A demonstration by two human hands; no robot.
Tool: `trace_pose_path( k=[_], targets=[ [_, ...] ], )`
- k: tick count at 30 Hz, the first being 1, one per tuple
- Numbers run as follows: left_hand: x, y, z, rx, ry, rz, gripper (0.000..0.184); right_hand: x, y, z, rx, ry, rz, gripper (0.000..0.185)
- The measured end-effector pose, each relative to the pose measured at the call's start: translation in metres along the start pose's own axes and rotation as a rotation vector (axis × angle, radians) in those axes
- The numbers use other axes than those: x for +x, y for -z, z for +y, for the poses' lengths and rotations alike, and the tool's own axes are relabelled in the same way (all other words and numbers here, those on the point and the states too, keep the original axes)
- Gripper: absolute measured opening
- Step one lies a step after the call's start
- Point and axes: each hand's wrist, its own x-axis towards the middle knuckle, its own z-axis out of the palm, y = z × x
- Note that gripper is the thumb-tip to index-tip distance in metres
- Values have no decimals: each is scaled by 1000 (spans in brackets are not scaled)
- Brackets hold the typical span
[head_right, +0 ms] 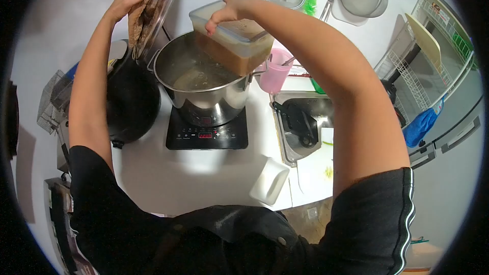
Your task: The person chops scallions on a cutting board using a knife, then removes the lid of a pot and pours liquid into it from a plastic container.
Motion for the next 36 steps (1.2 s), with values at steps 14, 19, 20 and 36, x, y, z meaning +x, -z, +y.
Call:
trace_pose_path(
  k=[14, 19, 20, 36],
  targets=[
    [25, -74, 8, 653, -123, -171, 47, -98, 1, 147, 87, 24, 70, 112],
    [23, -115, -15, 569, -77, -283, 52, -139, -17, 173, -20, -243, 190, 125],
    [24, -123, -22, 618, -79, -358, 47, -141, -20, 179, -16, -252, 193, 125],
    [3, -173, -50, 595, 62, -533, 41, -133, -150, 190, -435, -543, -250, 125]
  ],
)
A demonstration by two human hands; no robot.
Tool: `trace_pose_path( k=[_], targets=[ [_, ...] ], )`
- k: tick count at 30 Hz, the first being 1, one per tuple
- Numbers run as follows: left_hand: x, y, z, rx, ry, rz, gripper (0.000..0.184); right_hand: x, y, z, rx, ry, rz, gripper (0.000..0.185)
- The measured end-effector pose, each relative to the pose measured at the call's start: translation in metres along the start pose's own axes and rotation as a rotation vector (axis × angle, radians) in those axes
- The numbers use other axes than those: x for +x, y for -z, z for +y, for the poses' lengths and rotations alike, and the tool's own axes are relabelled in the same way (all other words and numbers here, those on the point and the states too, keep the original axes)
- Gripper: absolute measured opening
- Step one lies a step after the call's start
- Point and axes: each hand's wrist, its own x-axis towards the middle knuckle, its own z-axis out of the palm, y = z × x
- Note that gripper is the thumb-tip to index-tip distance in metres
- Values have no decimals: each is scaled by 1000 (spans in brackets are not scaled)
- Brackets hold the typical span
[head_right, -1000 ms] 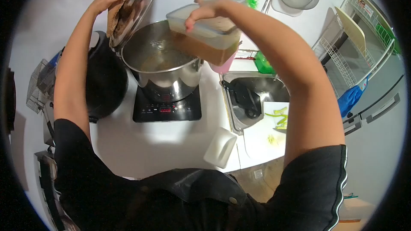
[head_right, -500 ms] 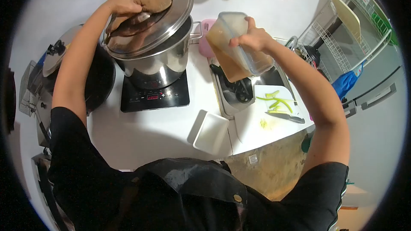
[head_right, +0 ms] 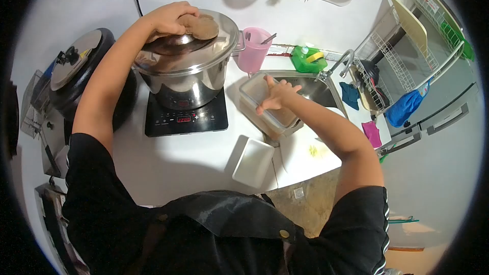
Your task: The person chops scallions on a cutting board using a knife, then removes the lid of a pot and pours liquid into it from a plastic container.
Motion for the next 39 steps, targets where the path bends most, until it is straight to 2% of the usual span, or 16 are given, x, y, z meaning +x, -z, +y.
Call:
trace_pose_path(
  k=[6, 9, 11, 14, 16, 18, 21, 23, 24, 26, 27, 29, 33, 35, 36, 39],
  targets=[
    [-2, 7, 3, -23, 24, -50, 57, 3, -15, -30, 22, 5, 42, 124],
    [-14, 9, 15, 77, 29, 143, 52, 9, -18, -41, 66, -42, 51, 129],
    [-25, 9, 40, 104, -194, 600, 44, 5, -14, -41, 57, -42, 53, 130],
    [-50, 7, 102, 87, -305, 786, 29, -1, 4, -29, 287, -42, 138, 118],
    [-77, -12, 138, -32, -306, 737, 22, -20, 27, -1, 317, 159, 375, 97],
    [-96, -37, 165, -281, -247, 655, 10, -39, 32, 37, 684, 436, 527, 82],
    [-95, -96, 185, -679, 84, 432, 9, -37, 19, 73, 1692, 479, 19, 54],
    [-79, -161, 172, -808, 160, 393, 16, 6, -23, 62, 277, -185, 454, 32],
    [-73, -191, 168, -806, 186, 387, 20, 12, -49, 70, 14, -9, 784, 30],
    [-69, -235, 166, -798, 283, 374, 27, 6, -75, 73, 186, 202, 979, 34],
    [-70, -249, 169, -791, 362, 349, 31, 5, -81, 62, 641, 226, 811, 36],
    [-65, -263, 180, -763, 473, 323, 38, 12, -95, 57, 695, 201, 587, 37],
    [-39, -265, 195, -1036, 618, 305, 45, -1, -114, 42, 807, 247, 756, 39],
    [-22, -224, 209, -733, 861, 78, 60, -7, -118, 49, 872, 334, 718, 41],
    [-9, -237, 193, -624, 837, 1, 87, -10, -119, 55, 877, 355, 711, 41],
    [29, -209, 224, -342, 989, 35, 112, -8, -131, 77, 1140, 482, 376, 43]
  ],
)
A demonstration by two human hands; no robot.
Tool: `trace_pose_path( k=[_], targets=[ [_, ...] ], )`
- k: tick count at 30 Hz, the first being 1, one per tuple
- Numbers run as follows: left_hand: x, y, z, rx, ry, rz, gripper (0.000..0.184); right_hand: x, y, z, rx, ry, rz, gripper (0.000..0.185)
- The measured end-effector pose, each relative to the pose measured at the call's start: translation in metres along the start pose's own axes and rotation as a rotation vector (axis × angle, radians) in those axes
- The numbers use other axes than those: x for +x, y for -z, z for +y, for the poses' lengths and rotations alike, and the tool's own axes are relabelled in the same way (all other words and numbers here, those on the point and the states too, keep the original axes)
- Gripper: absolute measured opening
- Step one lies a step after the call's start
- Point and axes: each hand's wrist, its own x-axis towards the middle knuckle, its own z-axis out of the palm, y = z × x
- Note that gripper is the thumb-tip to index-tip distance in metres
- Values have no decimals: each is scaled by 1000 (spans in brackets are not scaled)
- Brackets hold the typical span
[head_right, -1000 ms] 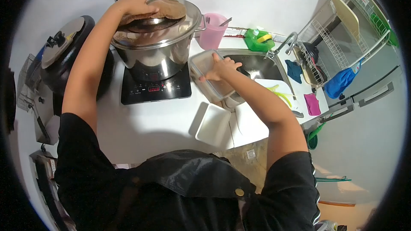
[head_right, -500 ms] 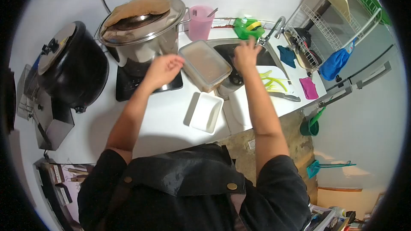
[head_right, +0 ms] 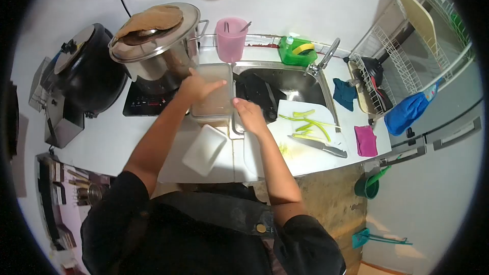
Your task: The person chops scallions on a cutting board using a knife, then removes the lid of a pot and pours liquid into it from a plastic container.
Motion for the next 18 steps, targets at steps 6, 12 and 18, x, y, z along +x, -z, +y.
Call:
trace_pose_path(
  k=[6, 12, 18],
  targets=[
    [-2, -8, 53, 228, 367, -95, 143, -20, 34, 29, 400, 83, -141, 38],
    [10, -31, 62, 223, 418, -12, 139, -53, 58, 62, 512, -24, -93, 31],
    [5, -36, 61, 296, 399, 35, 125, -96, 87, 64, 430, -19, -63, 31]
  ],
)
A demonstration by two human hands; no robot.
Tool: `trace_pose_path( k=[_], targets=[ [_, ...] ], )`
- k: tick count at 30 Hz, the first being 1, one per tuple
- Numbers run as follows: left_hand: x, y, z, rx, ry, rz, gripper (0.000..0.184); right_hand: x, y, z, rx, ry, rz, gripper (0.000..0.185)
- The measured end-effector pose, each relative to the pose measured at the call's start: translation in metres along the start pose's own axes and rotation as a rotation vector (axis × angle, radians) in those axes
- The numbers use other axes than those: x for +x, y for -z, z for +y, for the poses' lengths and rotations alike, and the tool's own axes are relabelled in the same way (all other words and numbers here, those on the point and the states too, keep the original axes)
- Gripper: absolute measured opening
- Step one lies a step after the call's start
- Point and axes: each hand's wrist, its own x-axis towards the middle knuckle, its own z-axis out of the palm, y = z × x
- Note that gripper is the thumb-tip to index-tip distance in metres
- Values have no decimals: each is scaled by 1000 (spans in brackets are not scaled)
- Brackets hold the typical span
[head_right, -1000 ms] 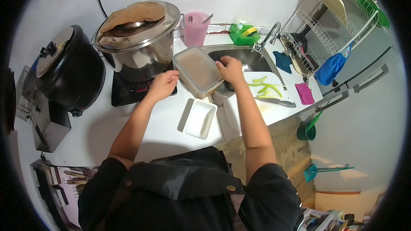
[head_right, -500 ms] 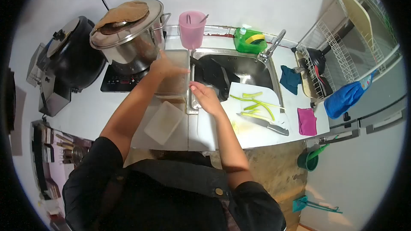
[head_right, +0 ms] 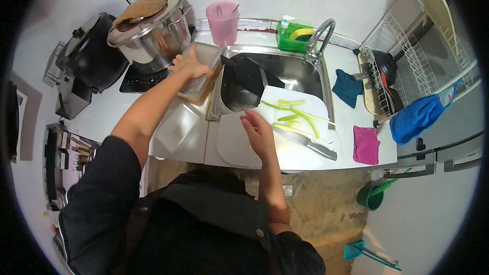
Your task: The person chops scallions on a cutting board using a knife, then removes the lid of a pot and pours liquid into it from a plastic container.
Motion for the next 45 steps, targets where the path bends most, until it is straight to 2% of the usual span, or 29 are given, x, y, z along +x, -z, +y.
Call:
trace_pose_path(
  k=[3, 8, 12, 15, 18, 20, 22, 23, 28, 32, 33, 34, 36, 39, 41, 42, 44, 45],
  targets=[
    [-1, 8, 2, 36, -72, 14, 122, -14, 16, 12, 45, -57, -10, 34],
    [-17, 14, 9, 104, -172, -6, 124, -11, 20, 12, 162, -59, 94, 33],
    [-31, 32, 1, 22, -452, -17, 125, 3, 6, 13, 203, -81, 69, 34],
    [-49, 51, -13, -39, -643, 35, 132, 9, 0, 0, 114, -87, 57, 35],
    [-68, 80, -43, -89, -866, 95, 128, 12, -8, -8, 108, -82, 49, 34],
    [-97, 112, -76, -92, -856, 100, 126, 13, -13, -16, 118, -79, 16, 34],
    [-119, 143, -122, -144, -800, 81, 125, 9, -27, -36, 90, -75, 18, 36],
    [-129, 153, -146, -192, -809, 35, 125, 8, -34, -42, 89, -51, -39, 35],
    [-176, 182, -306, -156, -645, 112, 125, 11, -104, -71, 43, 76, -298, 35],
    [-221, 183, -462, -88, -466, 137, 121, -2, -214, -97, 17, 150, -379, 35],
    [-231, 180, -502, 11, -374, 126, 121, -7, -244, -98, -6, 184, -433, 35],
    [-241, 177, -544, 111, -287, 110, 120, -17, -279, -101, -12, 204, -458, 34],
    [-253, 166, -629, 120, -216, 13, 127, -41, -352, -100, 20, 204, -504, 32],
    [-273, 153, -743, 255, -214, -76, 121, -75, -458, -83, 67, 37, -607, 29],
    [-278, 132, -815, 511, -335, -121, 119, -110, -528, -77, 150, -50, -677, 28],
    [-277, 125, -844, 508, -340, -140, 119, -127, -555, -73, 182, -69, -711, 27],
    [-269, 117, -899, 497, -469, -383, 119, -155, -594, -77, 180, -58, -856, 26],
    [-263, 108, -926, 501, -481, -393, 119, -165, -607, -76, 172, -107, -885, 26]
  ],
)
